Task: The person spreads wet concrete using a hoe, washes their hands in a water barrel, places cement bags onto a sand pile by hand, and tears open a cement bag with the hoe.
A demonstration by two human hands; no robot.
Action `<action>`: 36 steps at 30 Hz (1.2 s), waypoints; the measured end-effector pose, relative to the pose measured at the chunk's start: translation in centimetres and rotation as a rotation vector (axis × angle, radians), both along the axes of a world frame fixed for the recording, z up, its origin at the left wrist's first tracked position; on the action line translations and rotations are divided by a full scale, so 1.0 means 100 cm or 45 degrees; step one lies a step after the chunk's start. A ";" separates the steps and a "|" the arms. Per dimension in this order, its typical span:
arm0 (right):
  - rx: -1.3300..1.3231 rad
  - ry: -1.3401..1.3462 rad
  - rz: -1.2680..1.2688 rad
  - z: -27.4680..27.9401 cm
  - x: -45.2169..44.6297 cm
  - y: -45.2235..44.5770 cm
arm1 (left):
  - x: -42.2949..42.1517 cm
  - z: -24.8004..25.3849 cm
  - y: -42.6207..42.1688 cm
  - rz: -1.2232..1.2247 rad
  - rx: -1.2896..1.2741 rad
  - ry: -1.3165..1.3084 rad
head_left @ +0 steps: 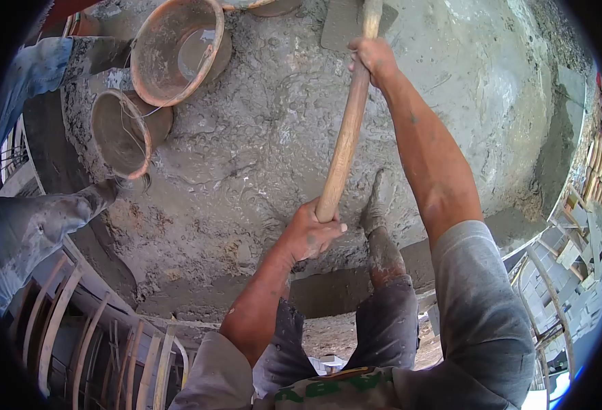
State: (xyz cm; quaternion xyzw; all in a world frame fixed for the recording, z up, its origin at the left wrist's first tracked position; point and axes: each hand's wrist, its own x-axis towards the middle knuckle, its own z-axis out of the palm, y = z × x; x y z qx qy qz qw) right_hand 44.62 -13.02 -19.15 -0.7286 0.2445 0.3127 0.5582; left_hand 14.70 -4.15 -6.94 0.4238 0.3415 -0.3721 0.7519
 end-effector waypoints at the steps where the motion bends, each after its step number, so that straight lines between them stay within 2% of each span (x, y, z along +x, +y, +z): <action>1: -0.094 0.041 0.155 -0.010 0.005 0.015 | 0.004 0.012 -0.008 0.127 -0.075 0.102; 4: -0.284 -0.046 0.412 -0.045 -0.006 0.033 | 0.006 0.042 -0.034 0.332 -0.115 0.260; 5: -0.269 0.048 0.409 -0.047 -0.020 0.029 | -0.003 0.056 -0.043 0.387 -0.110 0.301; 9: -0.207 0.534 0.439 -0.016 -0.102 -0.007 | -0.068 0.086 -0.075 0.269 -0.110 0.479; 11: -0.324 0.521 0.601 -0.032 -0.150 -0.019 | -0.078 0.122 -0.088 0.405 -0.219 0.617; 15: -0.495 0.610 0.922 -0.020 -0.233 -0.032 | -0.112 0.155 -0.086 0.577 -0.348 0.813; 17: -0.433 0.850 0.785 -0.021 -0.275 -0.050 | -0.119 0.174 -0.077 0.473 -0.313 0.925; 19: -0.288 0.974 0.426 -0.034 -0.304 -0.069 | -0.122 0.173 -0.073 0.350 -0.297 0.884; 21: -0.227 1.111 0.157 -0.022 -0.337 -0.094 | -0.118 0.180 -0.065 0.259 -0.268 0.818; 23: -0.167 1.154 -0.026 -0.015 -0.326 -0.090 | -0.105 0.186 -0.043 0.207 -0.383 0.745; 26: 0.110 1.215 -0.076 -0.005 -0.321 -0.091 | -0.077 0.214 -0.013 0.183 -0.434 0.707; 29: 0.002 1.046 -0.132 0.033 -0.290 -0.068 | -0.062 0.238 0.007 0.160 -0.487 0.522; 32: 0.027 0.915 -0.111 0.065 -0.247 -0.031 | -0.062 0.263 0.032 0.281 -0.491 0.340; 36: 0.085 0.552 0.008 0.149 -0.184 0.042 | -0.077 0.292 0.069 0.265 -0.417 0.121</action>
